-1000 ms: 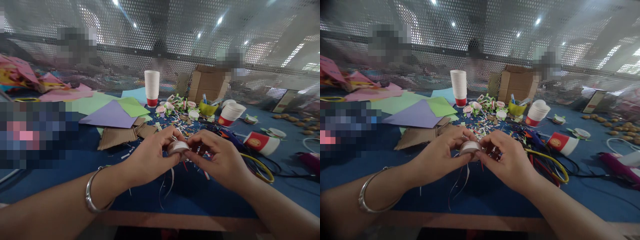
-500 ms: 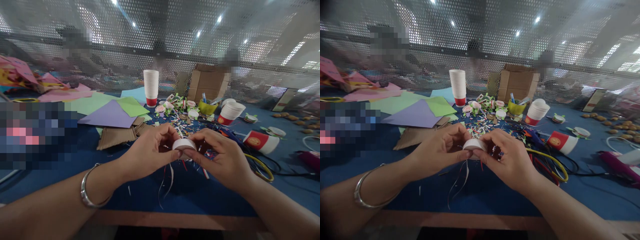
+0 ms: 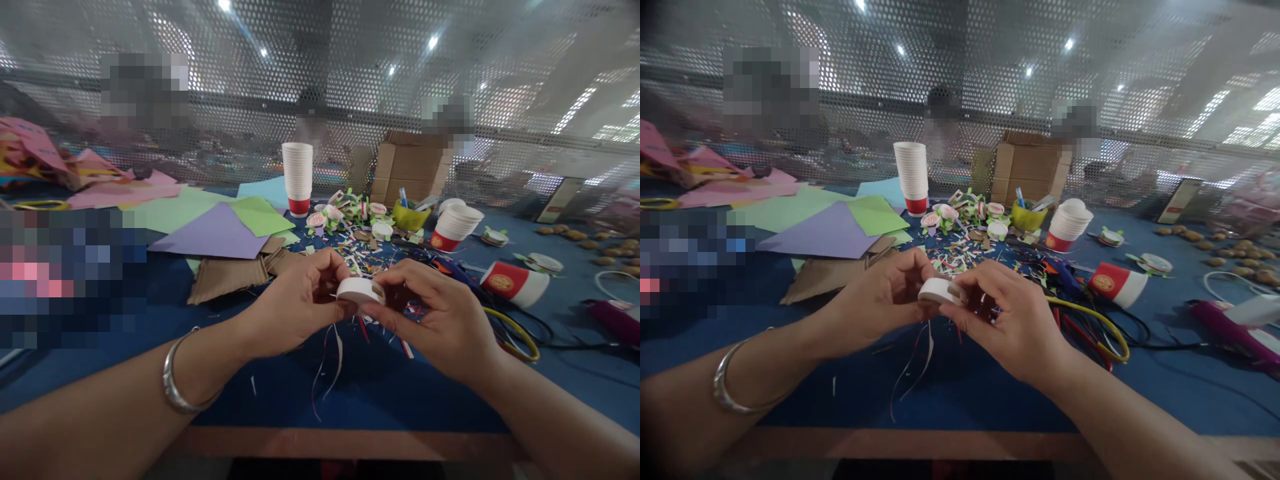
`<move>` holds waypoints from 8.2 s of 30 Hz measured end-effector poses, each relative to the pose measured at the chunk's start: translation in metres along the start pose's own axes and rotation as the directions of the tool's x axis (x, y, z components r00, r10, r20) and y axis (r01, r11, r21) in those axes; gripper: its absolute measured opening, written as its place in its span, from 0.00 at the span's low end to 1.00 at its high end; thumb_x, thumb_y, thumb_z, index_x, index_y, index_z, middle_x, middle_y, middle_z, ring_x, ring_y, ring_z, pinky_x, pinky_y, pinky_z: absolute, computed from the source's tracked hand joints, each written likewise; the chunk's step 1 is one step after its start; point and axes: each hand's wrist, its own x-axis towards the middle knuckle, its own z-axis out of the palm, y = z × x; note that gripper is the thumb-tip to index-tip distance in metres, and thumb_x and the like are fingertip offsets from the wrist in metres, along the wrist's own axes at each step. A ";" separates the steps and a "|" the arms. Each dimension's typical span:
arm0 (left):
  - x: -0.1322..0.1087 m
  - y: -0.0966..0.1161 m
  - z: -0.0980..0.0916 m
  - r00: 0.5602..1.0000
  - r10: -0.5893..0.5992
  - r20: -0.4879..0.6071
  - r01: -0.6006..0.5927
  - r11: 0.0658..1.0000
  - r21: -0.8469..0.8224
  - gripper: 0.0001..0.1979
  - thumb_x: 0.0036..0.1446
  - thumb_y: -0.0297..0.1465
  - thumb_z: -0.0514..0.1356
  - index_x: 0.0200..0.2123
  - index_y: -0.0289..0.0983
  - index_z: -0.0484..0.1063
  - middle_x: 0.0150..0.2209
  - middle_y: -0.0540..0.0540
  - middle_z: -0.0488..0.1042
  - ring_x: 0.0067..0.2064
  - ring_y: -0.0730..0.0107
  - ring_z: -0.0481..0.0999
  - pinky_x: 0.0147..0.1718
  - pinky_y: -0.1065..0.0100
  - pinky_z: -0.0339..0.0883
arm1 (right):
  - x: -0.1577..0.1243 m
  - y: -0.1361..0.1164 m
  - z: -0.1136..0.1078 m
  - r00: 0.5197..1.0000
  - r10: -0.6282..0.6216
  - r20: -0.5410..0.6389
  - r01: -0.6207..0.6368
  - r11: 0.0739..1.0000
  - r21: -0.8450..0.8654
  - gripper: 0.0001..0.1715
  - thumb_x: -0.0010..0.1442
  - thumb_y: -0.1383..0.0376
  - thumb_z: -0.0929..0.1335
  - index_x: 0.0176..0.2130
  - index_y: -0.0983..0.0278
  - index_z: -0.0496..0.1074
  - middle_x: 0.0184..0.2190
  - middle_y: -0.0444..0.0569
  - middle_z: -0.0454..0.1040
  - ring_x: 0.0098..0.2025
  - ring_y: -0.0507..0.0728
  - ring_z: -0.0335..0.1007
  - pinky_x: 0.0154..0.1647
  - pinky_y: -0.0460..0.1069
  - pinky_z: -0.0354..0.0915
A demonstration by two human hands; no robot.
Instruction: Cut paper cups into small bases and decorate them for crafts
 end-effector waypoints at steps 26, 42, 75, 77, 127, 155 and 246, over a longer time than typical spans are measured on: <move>-0.008 0.006 0.002 1.000 -0.029 -0.005 0.029 0.999 -0.044 0.22 0.57 0.30 0.69 0.52 0.38 0.66 0.44 0.48 0.75 0.43 0.72 0.75 0.44 0.68 0.69 | 0.002 -0.004 -0.002 0.984 0.178 0.006 -0.178 0.981 0.083 0.08 0.64 0.60 0.73 0.42 0.61 0.77 0.31 0.41 0.79 0.27 0.48 0.74 0.26 0.43 0.68; -0.009 0.007 0.000 0.959 0.277 -0.054 -0.186 0.767 0.614 0.02 0.62 0.28 0.59 0.38 0.38 0.72 0.38 0.48 0.70 0.41 0.67 0.69 0.38 0.66 0.66 | -0.001 -0.004 0.000 0.992 0.051 -0.118 -0.047 0.998 0.040 0.14 0.63 0.65 0.74 0.49 0.60 0.75 0.43 0.47 0.74 0.33 0.50 0.74 0.30 0.45 0.73; -0.019 0.019 0.010 0.951 0.300 0.071 -0.274 0.719 0.639 0.11 0.66 0.31 0.58 0.30 0.36 0.72 0.30 0.49 0.73 0.36 0.68 0.67 0.38 0.65 0.60 | -0.004 -0.011 0.000 0.963 -0.254 -0.089 0.246 0.965 -0.092 0.12 0.63 0.76 0.71 0.43 0.61 0.76 0.38 0.48 0.78 0.40 0.53 0.76 0.43 0.48 0.72; -0.019 0.020 0.010 0.946 0.314 0.076 -0.286 0.706 0.647 0.10 0.66 0.30 0.58 0.30 0.36 0.72 0.28 0.50 0.71 0.36 0.69 0.66 0.37 0.66 0.60 | -0.004 -0.012 -0.001 0.961 -0.258 -0.099 0.247 0.963 -0.104 0.12 0.63 0.76 0.71 0.43 0.61 0.76 0.38 0.48 0.78 0.40 0.53 0.77 0.43 0.48 0.72; -0.014 0.006 0.007 0.989 0.148 -0.003 -0.146 0.975 0.165 0.12 0.64 0.37 0.63 0.39 0.38 0.63 0.36 0.51 0.66 0.35 0.75 0.67 0.34 0.69 0.67 | -0.002 -0.003 -0.002 0.983 -0.172 -0.055 0.169 0.984 -0.062 0.07 0.64 0.69 0.73 0.43 0.64 0.74 0.39 0.46 0.76 0.33 0.48 0.72 0.33 0.43 0.69; -0.017 0.014 0.007 0.939 0.343 -0.021 -0.279 0.798 0.535 0.08 0.65 0.35 0.63 0.44 0.37 0.76 0.37 0.50 0.78 0.39 0.75 0.76 0.38 0.74 0.68 | -0.004 -0.009 -0.007 0.986 -0.159 -0.044 0.154 0.983 -0.100 0.05 0.65 0.71 0.70 0.43 0.63 0.74 0.33 0.42 0.77 0.30 0.47 0.73 0.30 0.42 0.69; -0.014 0.015 0.001 0.851 0.509 0.132 -0.487 0.669 0.562 0.09 0.69 0.31 0.58 0.38 0.31 0.73 0.30 0.51 0.66 0.36 0.73 0.65 0.38 0.69 0.61 | -0.003 -0.009 -0.008 0.996 -0.089 -0.013 0.088 0.995 -0.053 0.08 0.65 0.69 0.71 0.45 0.59 0.73 0.32 0.40 0.74 0.29 0.47 0.70 0.31 0.42 0.67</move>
